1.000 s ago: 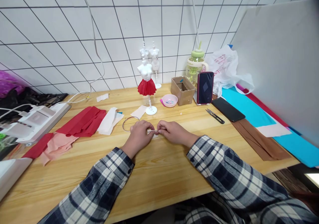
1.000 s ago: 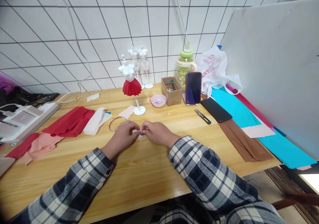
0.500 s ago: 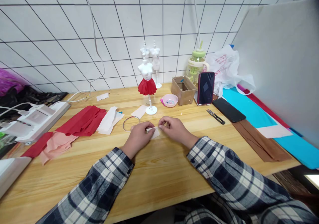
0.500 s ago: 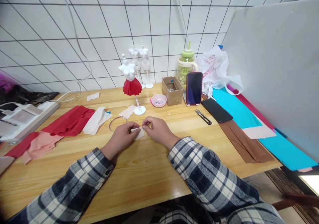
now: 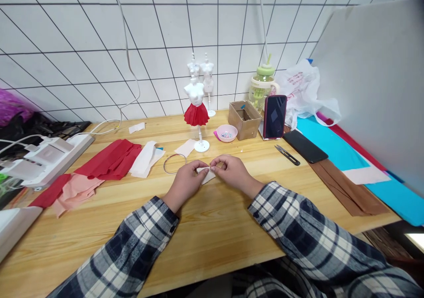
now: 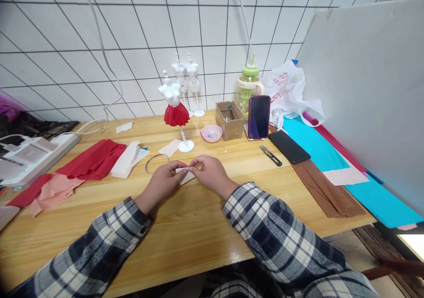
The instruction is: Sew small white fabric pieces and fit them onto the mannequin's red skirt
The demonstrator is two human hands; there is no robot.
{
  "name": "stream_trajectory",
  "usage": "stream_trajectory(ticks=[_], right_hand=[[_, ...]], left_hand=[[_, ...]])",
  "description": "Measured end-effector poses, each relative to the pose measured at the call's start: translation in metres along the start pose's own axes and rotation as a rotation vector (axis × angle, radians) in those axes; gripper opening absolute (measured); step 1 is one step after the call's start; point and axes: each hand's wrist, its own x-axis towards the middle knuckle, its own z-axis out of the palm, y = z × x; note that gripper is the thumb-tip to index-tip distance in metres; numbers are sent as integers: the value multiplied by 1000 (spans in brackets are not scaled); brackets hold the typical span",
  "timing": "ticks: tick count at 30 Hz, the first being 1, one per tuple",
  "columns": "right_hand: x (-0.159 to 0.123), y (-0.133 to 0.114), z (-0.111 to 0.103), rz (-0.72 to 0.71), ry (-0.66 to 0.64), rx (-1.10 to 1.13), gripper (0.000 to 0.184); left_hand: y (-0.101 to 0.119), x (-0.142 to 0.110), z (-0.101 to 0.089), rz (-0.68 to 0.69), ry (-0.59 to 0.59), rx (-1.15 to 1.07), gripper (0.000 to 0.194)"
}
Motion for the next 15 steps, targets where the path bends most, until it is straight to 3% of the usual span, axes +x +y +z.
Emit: stream_trajectory(ticks=[15], right_hand=[[-1, 1, 2, 13, 33, 42, 11]], left_hand=[[0, -1, 1, -40, 10, -195, 31]])
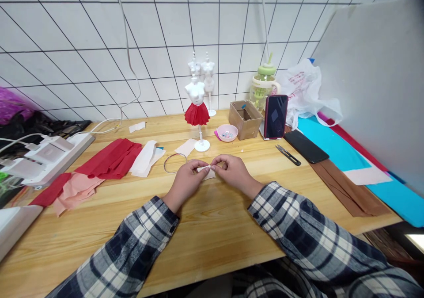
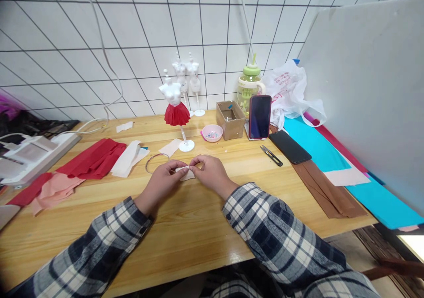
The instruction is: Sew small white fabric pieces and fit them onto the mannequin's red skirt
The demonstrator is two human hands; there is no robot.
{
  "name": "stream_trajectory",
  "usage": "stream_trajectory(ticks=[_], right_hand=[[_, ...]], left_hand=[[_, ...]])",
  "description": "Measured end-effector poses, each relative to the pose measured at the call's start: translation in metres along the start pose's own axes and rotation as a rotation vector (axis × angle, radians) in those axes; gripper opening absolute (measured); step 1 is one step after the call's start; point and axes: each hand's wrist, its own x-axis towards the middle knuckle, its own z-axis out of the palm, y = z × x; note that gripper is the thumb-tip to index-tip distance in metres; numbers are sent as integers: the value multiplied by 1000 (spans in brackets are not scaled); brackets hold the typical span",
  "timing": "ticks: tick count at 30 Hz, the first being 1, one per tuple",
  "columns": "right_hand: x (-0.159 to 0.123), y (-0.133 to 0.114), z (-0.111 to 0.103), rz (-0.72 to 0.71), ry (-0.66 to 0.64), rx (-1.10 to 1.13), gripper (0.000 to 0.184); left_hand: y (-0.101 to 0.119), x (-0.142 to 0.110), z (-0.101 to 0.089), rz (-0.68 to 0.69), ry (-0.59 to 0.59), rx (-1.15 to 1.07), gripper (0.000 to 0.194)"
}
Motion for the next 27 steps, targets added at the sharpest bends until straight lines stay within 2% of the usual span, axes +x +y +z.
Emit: stream_trajectory(ticks=[5, 14, 17, 19, 23, 25, 27], right_hand=[[0, 1, 0, -5, 6, 25, 11], [-1, -3, 0, -11, 5, 103, 6], [0, 0, 1, -12, 3, 225, 17], [2, 5, 1, 3, -28, 328, 22], [5, 12, -1, 101, -160, 477, 12], [6, 13, -3, 109, -169, 439, 17], [5, 11, -3, 69, -150, 301, 19]], left_hand=[[-5, 1, 1, 19, -28, -45, 28], [-7, 2, 1, 70, -5, -51, 29], [-7, 2, 1, 83, 12, -29, 27], [-7, 3, 0, 87, 27, -9, 26], [-7, 3, -1, 60, 23, 41, 26], [-7, 3, -2, 52, 10, 66, 25], [-6, 3, -2, 60, -1, 103, 24]])
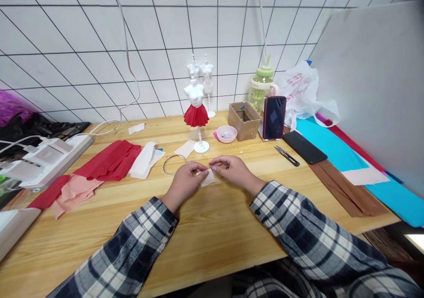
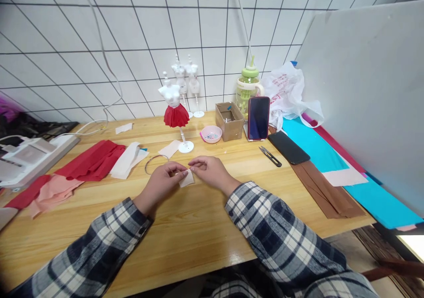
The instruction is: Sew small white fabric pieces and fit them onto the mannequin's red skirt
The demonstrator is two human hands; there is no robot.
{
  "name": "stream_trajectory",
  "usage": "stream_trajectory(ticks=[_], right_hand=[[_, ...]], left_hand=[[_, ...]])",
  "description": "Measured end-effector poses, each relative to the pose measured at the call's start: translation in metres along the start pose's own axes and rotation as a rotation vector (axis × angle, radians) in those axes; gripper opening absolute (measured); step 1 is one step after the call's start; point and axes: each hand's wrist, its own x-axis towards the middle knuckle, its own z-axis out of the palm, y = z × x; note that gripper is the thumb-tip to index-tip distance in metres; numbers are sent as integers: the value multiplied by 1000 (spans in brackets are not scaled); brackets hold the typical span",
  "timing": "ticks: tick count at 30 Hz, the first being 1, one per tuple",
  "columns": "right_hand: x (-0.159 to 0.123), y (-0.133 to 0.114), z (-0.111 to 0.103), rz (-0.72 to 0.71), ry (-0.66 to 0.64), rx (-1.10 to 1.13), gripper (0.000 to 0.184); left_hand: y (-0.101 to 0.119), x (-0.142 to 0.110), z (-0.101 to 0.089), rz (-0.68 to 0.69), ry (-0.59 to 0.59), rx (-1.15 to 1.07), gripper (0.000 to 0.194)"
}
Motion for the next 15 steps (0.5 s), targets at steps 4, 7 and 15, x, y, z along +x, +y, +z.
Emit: stream_trajectory(ticks=[4, 7, 15], right_hand=[[-2, -4, 2, -25, 9, -214, 12], [-1, -2, 1, -22, 8, -262, 11], [3, 8, -6, -3, 42, -306, 12]], left_hand=[[0, 0, 1, 25, -4, 70, 24], [-2, 1, 1, 67, -18, 95, 25], [-8, 5, -6, 145, -35, 191, 24]])
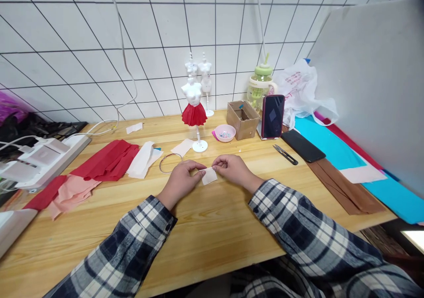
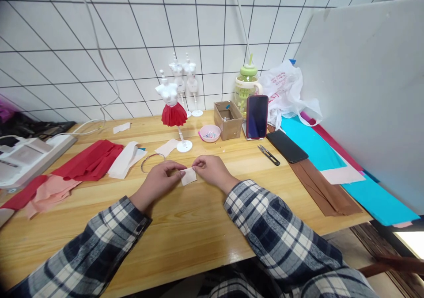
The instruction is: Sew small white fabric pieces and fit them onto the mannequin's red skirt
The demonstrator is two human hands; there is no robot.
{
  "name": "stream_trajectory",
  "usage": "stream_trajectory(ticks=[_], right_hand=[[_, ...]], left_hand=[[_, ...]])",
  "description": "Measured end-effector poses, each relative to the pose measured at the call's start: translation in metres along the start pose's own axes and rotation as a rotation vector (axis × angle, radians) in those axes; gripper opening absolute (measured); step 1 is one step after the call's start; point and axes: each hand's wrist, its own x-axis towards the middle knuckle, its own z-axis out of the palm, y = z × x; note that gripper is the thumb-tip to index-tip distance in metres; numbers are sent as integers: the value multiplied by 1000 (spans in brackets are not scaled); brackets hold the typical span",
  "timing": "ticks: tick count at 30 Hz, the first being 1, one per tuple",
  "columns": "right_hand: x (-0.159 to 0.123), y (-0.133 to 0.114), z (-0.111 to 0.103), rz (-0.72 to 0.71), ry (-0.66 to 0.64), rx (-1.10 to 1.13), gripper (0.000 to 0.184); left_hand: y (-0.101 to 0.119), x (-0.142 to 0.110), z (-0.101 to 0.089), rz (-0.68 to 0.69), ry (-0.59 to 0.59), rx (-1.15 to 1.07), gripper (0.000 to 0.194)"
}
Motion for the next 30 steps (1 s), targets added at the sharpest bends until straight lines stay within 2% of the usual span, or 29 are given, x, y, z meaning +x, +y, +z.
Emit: stream_trajectory(ticks=[3, 6, 16, 23, 30], right_hand=[[0, 1, -2, -9, -51, -23, 17], [0, 1, -5, -41, -41, -96, 25], [-6, -6, 2, -115, -20, -333, 24], [-8, -8, -1, -149, -44, -341, 15], [-10, -13, -2, -188, -80, -313, 22]], left_hand=[[-2, 1, 1, 19, 7, 101, 21], [-5, 1, 3, 41, 8, 174, 20], [-8, 1, 4, 20, -5, 153, 19], [-1, -1, 0, 52, -45, 159, 21], [0, -2, -1, 77, -38, 204, 21]])
